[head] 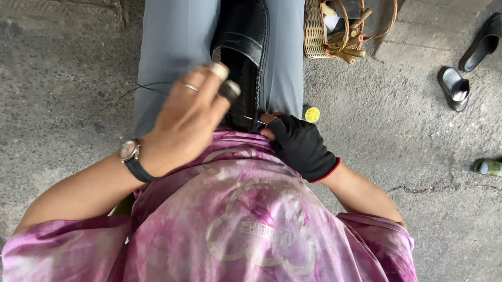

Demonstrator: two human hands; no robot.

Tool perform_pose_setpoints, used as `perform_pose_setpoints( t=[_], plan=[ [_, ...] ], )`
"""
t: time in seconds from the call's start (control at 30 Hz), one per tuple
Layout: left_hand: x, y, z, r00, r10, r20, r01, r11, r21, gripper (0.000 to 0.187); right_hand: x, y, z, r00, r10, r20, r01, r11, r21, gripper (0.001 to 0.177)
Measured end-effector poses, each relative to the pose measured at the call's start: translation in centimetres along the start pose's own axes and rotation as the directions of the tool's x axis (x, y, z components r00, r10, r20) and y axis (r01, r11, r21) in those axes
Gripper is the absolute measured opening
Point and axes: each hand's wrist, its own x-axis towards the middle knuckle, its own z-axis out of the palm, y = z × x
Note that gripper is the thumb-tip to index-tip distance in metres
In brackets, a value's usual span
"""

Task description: Hand-stitching the sole of a black shoe using a needle and heavy thread to repair it.

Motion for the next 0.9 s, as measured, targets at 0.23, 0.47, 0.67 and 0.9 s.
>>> perform_pose_setpoints(
  t=[0.23,0.47,0.67,0.9],
  plan=[
    [-0.5,2.1,6.1,0.962,0.249,-0.109,-0.247,0.969,0.028,0.023,0.2,-0.1,-0.5,0.999,-0.029,0.022,0.03,0.999,-0.039,0.021],
    [-0.1,2.3,1.3,0.944,-0.145,0.295,0.328,0.504,-0.799,0.015,-0.5,0.3,0.4,0.999,0.026,0.044,-0.027,1.0,0.011,0.019],
    [-1.6,1.2,5.3,0.78,-0.405,0.476,0.559,0.111,-0.822,0.016,-0.5,0.9,1.6,0.997,0.032,-0.069,-0.018,0.981,0.191,0.021],
    [-1.7,0.9,6.9,0.828,-0.388,0.406,0.547,0.397,-0.737,0.046,-0.7,0.8,-1.5,0.996,-0.022,-0.085,0.032,0.994,0.109,0.022]
  ],
)
